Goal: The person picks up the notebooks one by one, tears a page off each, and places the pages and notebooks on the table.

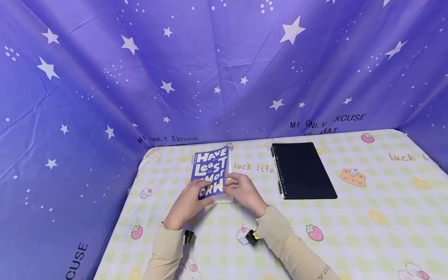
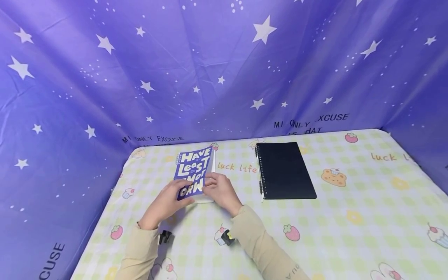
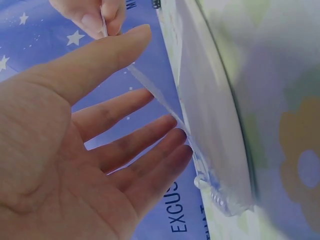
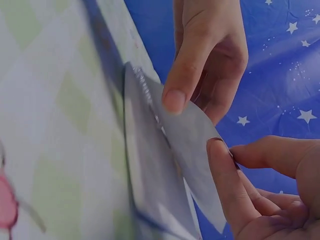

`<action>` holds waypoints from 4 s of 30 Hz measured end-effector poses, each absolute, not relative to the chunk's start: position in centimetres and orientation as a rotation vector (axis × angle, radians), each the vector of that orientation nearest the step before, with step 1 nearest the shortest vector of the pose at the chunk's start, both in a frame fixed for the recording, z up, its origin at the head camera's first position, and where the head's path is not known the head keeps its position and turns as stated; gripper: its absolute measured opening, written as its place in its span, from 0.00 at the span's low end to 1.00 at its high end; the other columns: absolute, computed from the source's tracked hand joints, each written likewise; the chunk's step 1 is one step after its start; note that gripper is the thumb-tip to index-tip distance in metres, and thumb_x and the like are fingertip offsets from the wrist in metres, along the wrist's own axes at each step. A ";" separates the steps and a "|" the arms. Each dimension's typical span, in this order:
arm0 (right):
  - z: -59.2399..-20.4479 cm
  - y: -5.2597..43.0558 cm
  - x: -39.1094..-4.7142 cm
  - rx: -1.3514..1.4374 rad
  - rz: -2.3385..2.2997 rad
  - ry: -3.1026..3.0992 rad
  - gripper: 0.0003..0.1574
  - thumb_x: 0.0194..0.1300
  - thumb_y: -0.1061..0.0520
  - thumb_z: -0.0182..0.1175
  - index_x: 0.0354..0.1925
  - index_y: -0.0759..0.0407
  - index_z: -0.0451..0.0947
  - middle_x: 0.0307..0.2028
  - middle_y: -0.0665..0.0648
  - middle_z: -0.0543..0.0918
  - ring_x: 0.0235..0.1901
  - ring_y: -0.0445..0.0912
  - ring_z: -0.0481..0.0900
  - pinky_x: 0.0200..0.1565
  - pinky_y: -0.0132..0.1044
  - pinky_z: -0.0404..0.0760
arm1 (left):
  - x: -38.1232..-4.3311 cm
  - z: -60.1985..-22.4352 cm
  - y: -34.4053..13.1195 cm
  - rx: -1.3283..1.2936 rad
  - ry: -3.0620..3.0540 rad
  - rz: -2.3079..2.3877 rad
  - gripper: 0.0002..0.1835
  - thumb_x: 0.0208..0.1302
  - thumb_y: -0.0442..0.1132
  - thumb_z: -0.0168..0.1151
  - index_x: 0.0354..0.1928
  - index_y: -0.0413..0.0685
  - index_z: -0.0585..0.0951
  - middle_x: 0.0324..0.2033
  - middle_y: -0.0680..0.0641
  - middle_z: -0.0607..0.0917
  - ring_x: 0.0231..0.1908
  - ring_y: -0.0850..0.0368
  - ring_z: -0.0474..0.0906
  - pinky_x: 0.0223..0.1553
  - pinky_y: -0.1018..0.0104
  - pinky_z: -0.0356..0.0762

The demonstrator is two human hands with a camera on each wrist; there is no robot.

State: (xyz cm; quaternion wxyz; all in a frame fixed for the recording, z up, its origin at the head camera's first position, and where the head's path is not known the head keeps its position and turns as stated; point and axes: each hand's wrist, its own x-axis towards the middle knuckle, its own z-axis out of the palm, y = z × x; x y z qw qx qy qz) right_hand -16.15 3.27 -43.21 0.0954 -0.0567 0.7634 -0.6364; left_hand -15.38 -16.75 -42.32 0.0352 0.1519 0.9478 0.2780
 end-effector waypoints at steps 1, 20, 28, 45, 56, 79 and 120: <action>-43.1 3.1 -16.2 -0.182 -1.901 2.253 0.31 0.61 0.66 0.63 0.63 0.69 0.72 0.42 0.61 0.87 0.43 0.50 0.86 0.47 0.38 0.85 | -15.4 -42.3 -16.8 0.468 2.918 0.859 0.29 0.58 0.45 0.74 0.61 0.44 0.79 0.62 0.41 0.77 0.64 0.43 0.72 0.66 0.48 0.69; -41.6 -0.8 -16.1 -0.379 -1.993 2.173 0.30 0.70 0.61 0.57 0.67 0.69 0.67 0.62 0.67 0.76 0.61 0.59 0.76 0.60 0.44 0.79 | -14.5 -38.0 -18.2 0.538 2.749 1.366 0.26 0.66 0.36 0.66 0.65 0.40 0.75 0.60 0.41 0.79 0.57 0.46 0.78 0.52 0.60 0.83; -41.6 -2.2 -16.1 -0.498 -2.001 2.132 0.35 0.69 0.59 0.60 0.70 0.69 0.63 0.67 0.67 0.69 0.64 0.59 0.73 0.63 0.42 0.77 | -14.6 -37.9 -18.7 0.437 2.805 1.414 0.24 0.70 0.43 0.62 0.65 0.42 0.75 0.62 0.45 0.79 0.58 0.49 0.79 0.52 0.56 0.83; -43.3 -3.8 -16.5 -0.696 -1.898 2.275 0.38 0.65 0.67 0.62 0.70 0.69 0.62 0.66 0.67 0.70 0.64 0.59 0.73 0.62 0.43 0.77 | -14.4 -37.4 -18.5 0.280 2.866 1.516 0.33 0.61 0.43 0.72 0.66 0.39 0.73 0.60 0.40 0.79 0.57 0.47 0.79 0.49 0.65 0.84; -43.4 -6.0 -16.7 -0.736 -1.815 2.357 0.40 0.62 0.69 0.61 0.70 0.70 0.61 0.65 0.66 0.70 0.62 0.58 0.74 0.61 0.46 0.78 | -14.4 -37.2 -19.4 0.251 2.998 1.474 0.26 0.66 0.36 0.65 0.64 0.36 0.75 0.57 0.36 0.81 0.55 0.43 0.81 0.48 0.57 0.85; -44.7 -7.6 -16.6 -0.959 -1.005 2.721 0.48 0.65 0.61 0.65 0.76 0.58 0.54 0.69 0.58 0.70 0.68 0.50 0.68 0.71 0.37 0.65 | -15.2 -37.5 -23.2 -0.058 3.165 1.301 0.32 0.66 0.29 0.60 0.71 0.34 0.63 0.55 0.27 0.78 0.51 0.30 0.80 0.47 0.41 0.82; -44.8 -8.8 -15.7 -1.218 -0.184 3.053 0.14 0.65 0.63 0.63 0.47 0.49 0.85 0.51 0.49 0.83 0.59 0.46 0.73 0.57 0.32 0.77 | -16.8 -43.1 -30.5 -0.198 2.968 1.043 0.32 0.63 0.31 0.62 0.66 0.23 0.66 0.60 0.22 0.72 0.61 0.28 0.71 0.64 0.39 0.68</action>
